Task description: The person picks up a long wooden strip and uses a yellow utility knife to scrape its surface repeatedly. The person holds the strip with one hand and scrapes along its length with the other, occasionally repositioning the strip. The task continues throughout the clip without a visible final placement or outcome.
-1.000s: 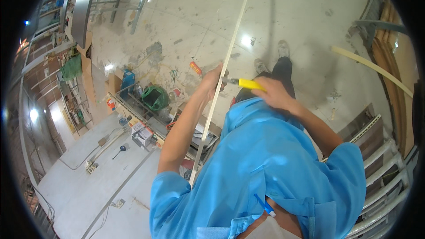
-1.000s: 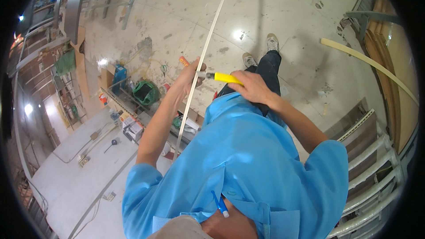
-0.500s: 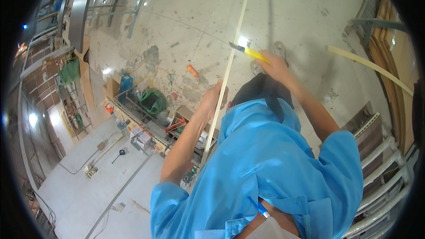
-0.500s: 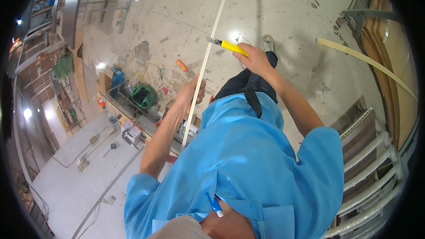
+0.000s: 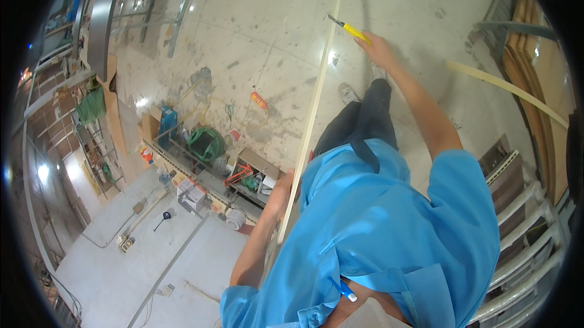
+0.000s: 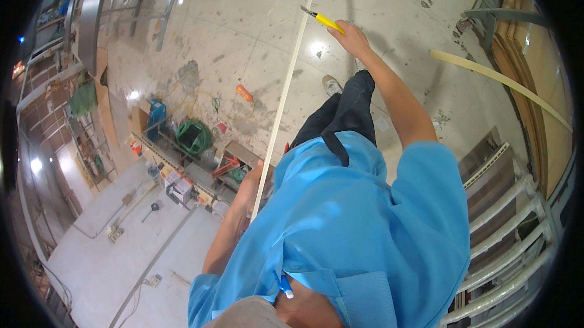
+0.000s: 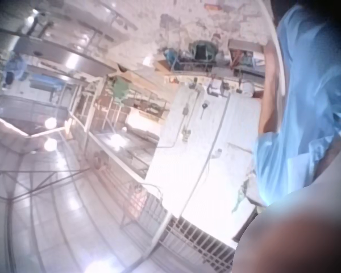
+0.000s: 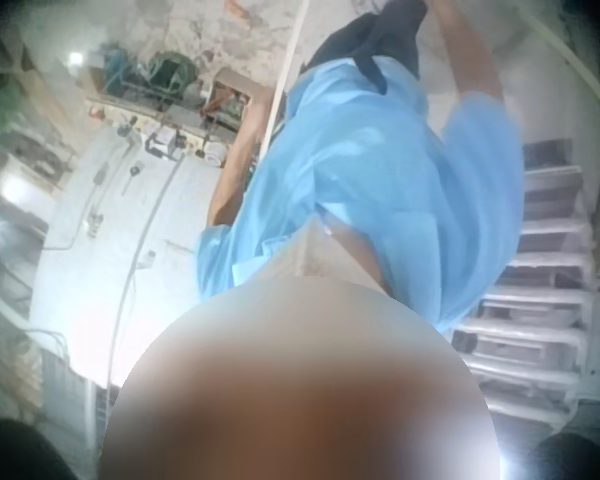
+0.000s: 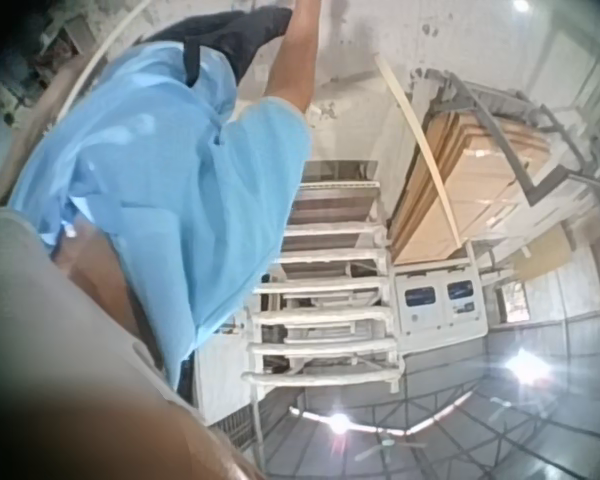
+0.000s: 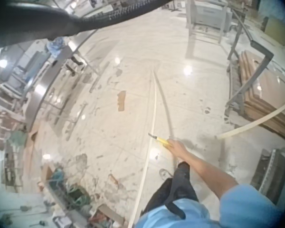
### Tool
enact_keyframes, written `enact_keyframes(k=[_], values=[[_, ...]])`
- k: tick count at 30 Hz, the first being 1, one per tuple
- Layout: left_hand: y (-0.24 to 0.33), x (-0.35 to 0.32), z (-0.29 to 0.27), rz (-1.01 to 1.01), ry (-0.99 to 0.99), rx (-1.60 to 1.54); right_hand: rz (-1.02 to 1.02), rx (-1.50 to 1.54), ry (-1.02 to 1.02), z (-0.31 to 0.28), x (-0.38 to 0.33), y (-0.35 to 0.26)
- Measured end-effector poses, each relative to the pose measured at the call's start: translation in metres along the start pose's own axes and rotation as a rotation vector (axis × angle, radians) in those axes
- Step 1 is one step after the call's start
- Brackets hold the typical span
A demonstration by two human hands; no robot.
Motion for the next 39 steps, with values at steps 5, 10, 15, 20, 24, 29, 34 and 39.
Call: enact_keyframes(k=[5,10,15,20,24,29,34,39], values=[[-0.028,-0.032,-0.004,-0.063,-0.005,0.016,0.387,0.306,0.046,0.015,0.043,-0.007],[-0.081,-0.051,-0.015,-0.003,0.022,-0.047,0.7,1.267,-0.04,0.061,0.062,-0.052],[-0.088,-0.034,-0.026,-0.109,0.071,-0.152,0.696,1.512,0.0,0.079,0.041,-0.102],[0.042,0.038,-0.014,0.257,-0.006,-0.027,0.572,1.477,-0.117,0.071,0.003,-0.154],[0.143,0.104,0.006,0.321,-0.05,-0.03,0.586,1.45,-0.11,0.077,-0.043,-0.178],[0.169,0.133,0.021,0.184,0.056,0.061,0.515,1.029,-0.004,0.067,-0.075,-0.178],[0.158,0.117,0.019,0.215,-0.025,-0.028,-0.025,0.319,-0.204,0.003,-0.137,-0.175],[0.151,0.101,0.018,0.17,-0.054,-0.093,-0.309,0.099,-0.304,-0.005,-0.19,-0.176]])
Point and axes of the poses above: each hand's wrist, its own x-axis towards the middle knuckle, its own z-axis out of the palm, y = z × x, the point moved 1 cm from there along x, towards the middle knuckle, and after that the axes turned 8 degrees about x, right-handed, at the moved point
